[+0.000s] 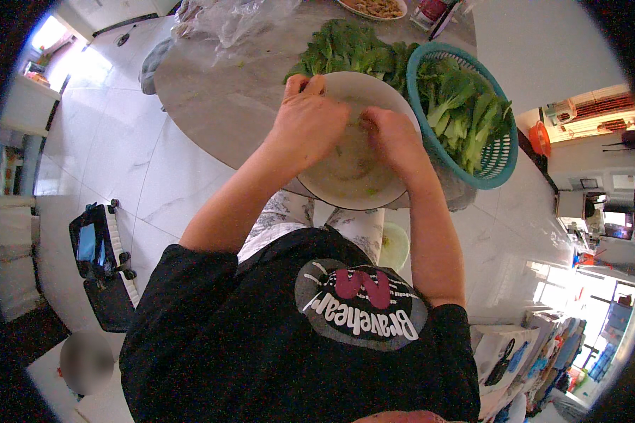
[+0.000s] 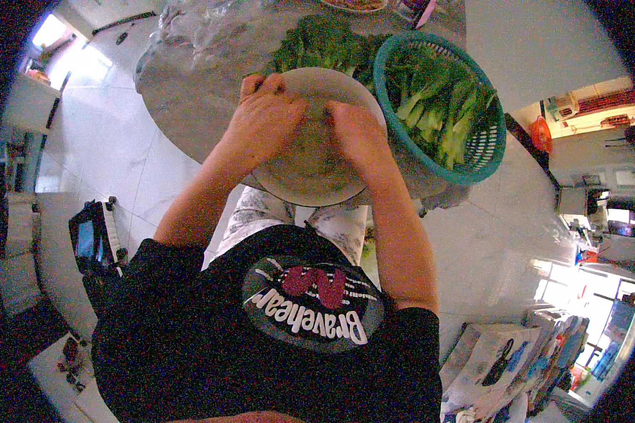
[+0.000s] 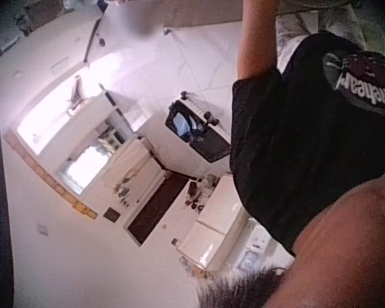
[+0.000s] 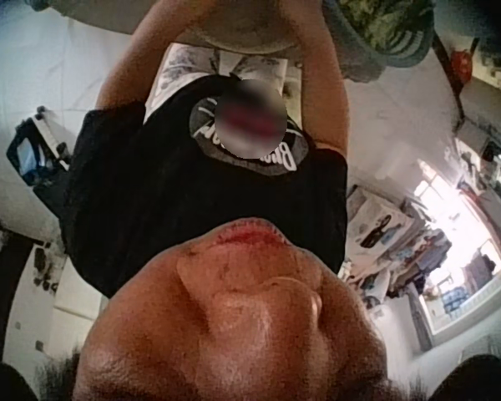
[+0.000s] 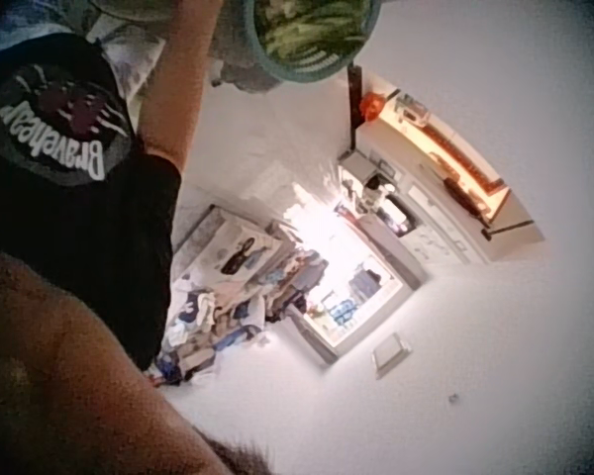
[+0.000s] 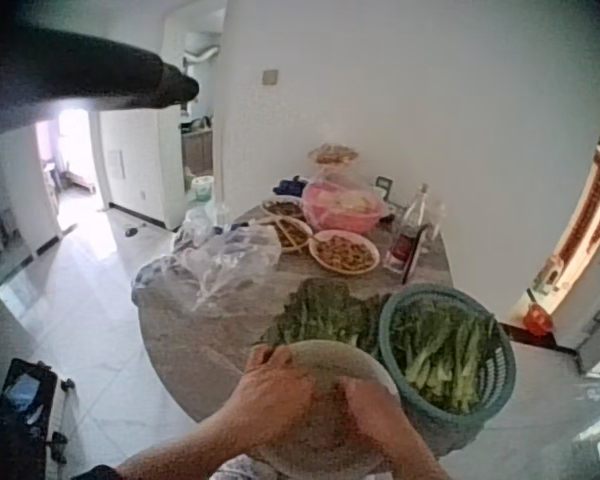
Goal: The person stands at a table and repeatedly picks up leafy green vegetables, tears off leaves or stems by hand, and places the pieces into a white bowl. The person continues this process with multiple vegetables from a green basket and a pile on the table.
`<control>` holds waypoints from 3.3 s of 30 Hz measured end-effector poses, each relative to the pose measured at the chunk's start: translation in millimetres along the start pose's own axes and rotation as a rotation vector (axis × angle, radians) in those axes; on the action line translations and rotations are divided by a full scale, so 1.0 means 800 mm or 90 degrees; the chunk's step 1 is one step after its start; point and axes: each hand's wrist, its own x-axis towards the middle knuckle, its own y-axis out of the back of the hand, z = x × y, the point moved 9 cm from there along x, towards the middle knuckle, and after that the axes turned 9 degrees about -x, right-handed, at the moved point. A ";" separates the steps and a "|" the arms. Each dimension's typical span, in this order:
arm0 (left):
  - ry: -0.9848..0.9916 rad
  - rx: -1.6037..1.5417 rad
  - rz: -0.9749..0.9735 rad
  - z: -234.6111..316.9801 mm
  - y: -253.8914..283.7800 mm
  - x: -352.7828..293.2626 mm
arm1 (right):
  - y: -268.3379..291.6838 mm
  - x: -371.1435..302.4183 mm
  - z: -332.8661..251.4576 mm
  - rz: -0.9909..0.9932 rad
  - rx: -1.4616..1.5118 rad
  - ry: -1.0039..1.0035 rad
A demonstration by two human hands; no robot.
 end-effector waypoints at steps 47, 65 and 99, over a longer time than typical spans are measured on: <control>0.063 -0.169 0.207 -0.007 0.050 -0.026 | 0.065 -0.059 0.015 0.186 0.522 -0.125; 0.049 0.018 -0.073 -0.001 -0.010 -0.026 | 0.058 -0.047 -0.034 0.132 0.056 0.036; 0.122 -0.206 0.014 -0.010 0.010 -0.021 | 0.106 -0.063 -0.007 0.210 0.059 0.010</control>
